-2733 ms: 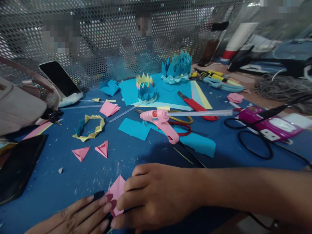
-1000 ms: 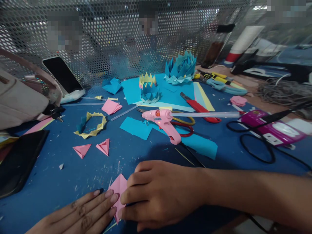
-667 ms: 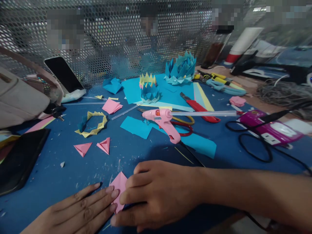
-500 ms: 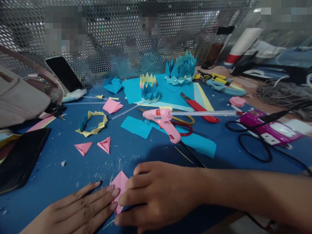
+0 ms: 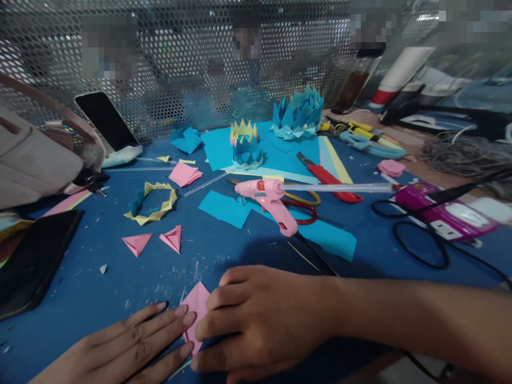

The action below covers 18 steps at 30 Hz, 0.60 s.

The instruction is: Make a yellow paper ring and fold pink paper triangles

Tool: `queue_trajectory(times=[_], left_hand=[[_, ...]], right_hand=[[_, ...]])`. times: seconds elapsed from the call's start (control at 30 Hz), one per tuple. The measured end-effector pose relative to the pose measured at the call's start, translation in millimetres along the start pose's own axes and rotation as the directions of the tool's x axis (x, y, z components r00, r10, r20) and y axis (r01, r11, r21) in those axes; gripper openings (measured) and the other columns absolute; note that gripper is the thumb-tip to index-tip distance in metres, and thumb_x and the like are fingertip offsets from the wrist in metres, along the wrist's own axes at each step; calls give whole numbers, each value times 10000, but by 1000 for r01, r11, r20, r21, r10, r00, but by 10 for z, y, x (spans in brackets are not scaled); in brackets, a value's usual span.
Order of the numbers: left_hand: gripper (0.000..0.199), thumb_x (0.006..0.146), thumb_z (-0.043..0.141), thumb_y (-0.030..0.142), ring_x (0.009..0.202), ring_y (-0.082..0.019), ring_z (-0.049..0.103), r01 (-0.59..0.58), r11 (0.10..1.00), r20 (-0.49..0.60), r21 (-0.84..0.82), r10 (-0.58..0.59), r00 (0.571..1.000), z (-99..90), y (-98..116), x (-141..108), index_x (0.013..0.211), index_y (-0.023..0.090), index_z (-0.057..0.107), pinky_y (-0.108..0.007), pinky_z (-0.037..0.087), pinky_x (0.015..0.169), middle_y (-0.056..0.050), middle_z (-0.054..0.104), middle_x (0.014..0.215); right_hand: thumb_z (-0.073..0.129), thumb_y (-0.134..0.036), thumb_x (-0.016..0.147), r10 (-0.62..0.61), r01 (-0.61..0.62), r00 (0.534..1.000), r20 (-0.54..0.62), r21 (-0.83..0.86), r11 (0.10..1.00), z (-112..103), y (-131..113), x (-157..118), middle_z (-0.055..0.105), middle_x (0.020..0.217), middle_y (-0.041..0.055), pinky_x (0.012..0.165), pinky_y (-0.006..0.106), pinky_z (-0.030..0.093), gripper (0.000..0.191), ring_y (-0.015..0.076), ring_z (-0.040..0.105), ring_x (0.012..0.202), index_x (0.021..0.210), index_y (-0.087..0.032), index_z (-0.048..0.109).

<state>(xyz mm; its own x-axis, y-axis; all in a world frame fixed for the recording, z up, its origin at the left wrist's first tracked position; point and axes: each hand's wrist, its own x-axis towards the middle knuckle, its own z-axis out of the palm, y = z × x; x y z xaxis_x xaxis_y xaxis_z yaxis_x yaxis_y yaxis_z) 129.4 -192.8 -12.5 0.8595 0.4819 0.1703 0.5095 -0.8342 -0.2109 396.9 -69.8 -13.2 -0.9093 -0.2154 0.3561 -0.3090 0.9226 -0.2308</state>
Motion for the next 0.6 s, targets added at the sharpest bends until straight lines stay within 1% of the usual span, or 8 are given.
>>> queue_trajectory(times=[0.1,0.2,0.3,0.47,0.6], left_hand=[[469,1051,279,85,1348,-169,515,-47,998,10,30,46,999,16,-24,4,1471,205,447,-373,259,1184,-37,522,1486],[461,1054,270,88,1308,-153,557,-75,997,-14,35,76,997,38,-37,16,1449,200,481,-365,255,1183,-38,559,1452],[446,1069,262,120,1273,-130,588,-60,998,-38,33,61,997,58,-35,36,1414,216,528,-362,210,1206,-21,601,1411],[454,1076,254,118,1204,-106,637,-33,999,-85,30,36,996,50,-18,85,1328,239,612,-385,140,1240,16,665,1327],[471,1070,250,89,1131,-90,674,2,997,-111,77,6,994,19,12,111,1236,235,666,-417,86,1252,34,701,1262]], right_hand=[[481,-288,1026,8,-7,1000,-19,30,1000,4,2,-2,714,1137,-6,844,346,438,291,147,594,1002,1202,-138,658],[466,-277,1033,20,-19,1000,-20,48,999,2,-4,2,726,1116,4,839,352,430,302,150,602,991,1203,-107,649],[453,-269,1037,24,-23,1000,-14,54,998,-2,-9,8,725,1124,3,830,359,426,302,152,602,986,1195,-106,652],[427,-256,1042,26,-25,1000,-17,56,998,3,-5,15,725,1111,-1,809,367,428,309,155,595,965,1185,-105,655],[427,-246,1039,26,-24,999,-28,65,998,20,-5,17,728,1092,3,798,363,430,306,153,596,952,1184,-100,653]])
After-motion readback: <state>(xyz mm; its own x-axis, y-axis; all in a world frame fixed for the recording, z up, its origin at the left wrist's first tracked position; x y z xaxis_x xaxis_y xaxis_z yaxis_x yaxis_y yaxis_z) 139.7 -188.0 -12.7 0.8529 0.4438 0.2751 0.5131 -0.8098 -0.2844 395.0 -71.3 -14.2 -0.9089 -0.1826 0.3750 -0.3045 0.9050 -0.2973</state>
